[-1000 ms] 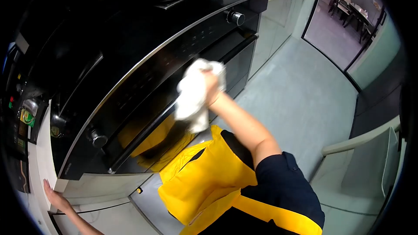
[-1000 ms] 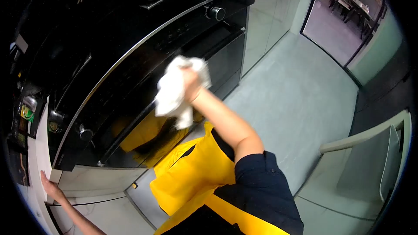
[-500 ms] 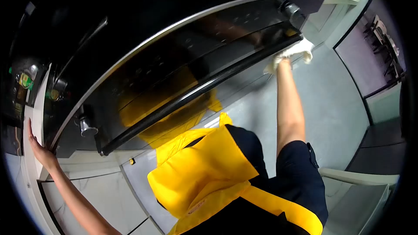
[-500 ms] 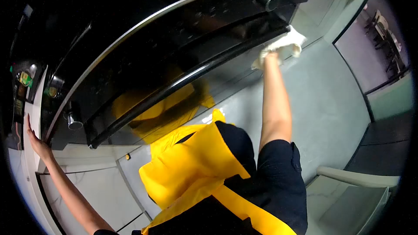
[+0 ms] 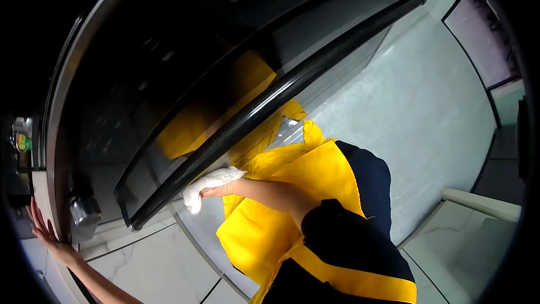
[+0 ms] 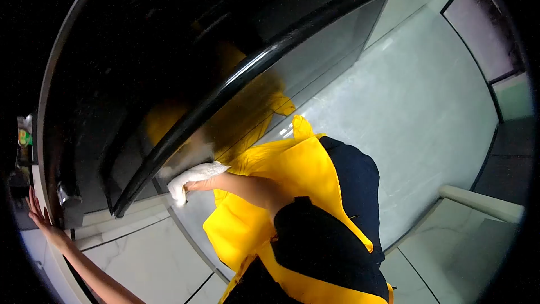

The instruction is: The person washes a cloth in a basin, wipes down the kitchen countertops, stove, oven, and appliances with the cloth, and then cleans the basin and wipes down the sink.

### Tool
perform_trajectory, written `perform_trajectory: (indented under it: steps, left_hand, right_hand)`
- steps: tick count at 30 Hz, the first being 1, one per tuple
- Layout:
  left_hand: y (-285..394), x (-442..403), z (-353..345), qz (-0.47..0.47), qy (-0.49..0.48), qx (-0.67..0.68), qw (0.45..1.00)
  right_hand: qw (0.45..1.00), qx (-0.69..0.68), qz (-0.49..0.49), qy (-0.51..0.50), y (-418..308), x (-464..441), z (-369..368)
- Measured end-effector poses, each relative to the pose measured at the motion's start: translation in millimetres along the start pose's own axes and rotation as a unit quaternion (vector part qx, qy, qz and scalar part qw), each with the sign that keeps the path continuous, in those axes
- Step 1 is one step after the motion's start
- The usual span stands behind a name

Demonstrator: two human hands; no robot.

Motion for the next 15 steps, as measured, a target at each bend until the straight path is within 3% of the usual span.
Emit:
perform_trajectory:
  steps: [1,2,3,5,6,7,9,10,11,13,15]
  left_hand:
    - [0,0,0,0.016,0.0,0.02,1.0]
    - [2,1,-2,0.033,0.0,0.041,0.999]
    - [18,6,-9,0.03,-0.005,0.051,0.998]
    - [8,2,-5,0.036,-0.008,0.054,0.998]
    - [5,3,-5,0.05,-0.002,0.065,0.997]
    - [11,5,-7,0.048,0.009,0.059,0.997]
    - [12,3,-6,0.044,0.005,0.04,0.998]
    - [12,3,-8,0.038,0.007,0.033,0.999]
    - [23,3,-13,0.034,0.005,0.035,0.999]
    - [35,10,-20,0.085,0.011,0.039,0.996]
    - [38,14,-24,0.124,0.027,0.091,0.988]
  right_hand:
    - [0.99,-0.049,0.134,0.014,18,16,6]
    - [0.939,-0.339,0.029,0.044,47,29,21]
    - [0.939,-0.338,0.01,0.057,64,50,39]
    - [0.996,-0.078,0.032,0.042,96,114,91]
    - [0.997,0.021,0.061,0.04,111,151,122]
    - [0.978,0.156,-0.029,0.136,89,182,161]
    - [0.86,0.334,-0.172,0.346,31,258,246]
    - [0.782,0.358,-0.185,0.476,-12,302,285]
    - [0.684,0.344,-0.171,0.62,-63,347,317]
    - [0.499,0.271,-0.101,0.817,-147,422,359]
    - [0.428,0.059,-0.042,0.901,-190,458,388]
Point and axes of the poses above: each hand's wrist, its own x-axis away from the middle knuckle, its own z-axis out of the back of the hand, y = z × x, the point moved 8 cm from there along -x, towards the middle knuckle, and after that the axes turned 2 degrees about -x, right-handed, at the moved point
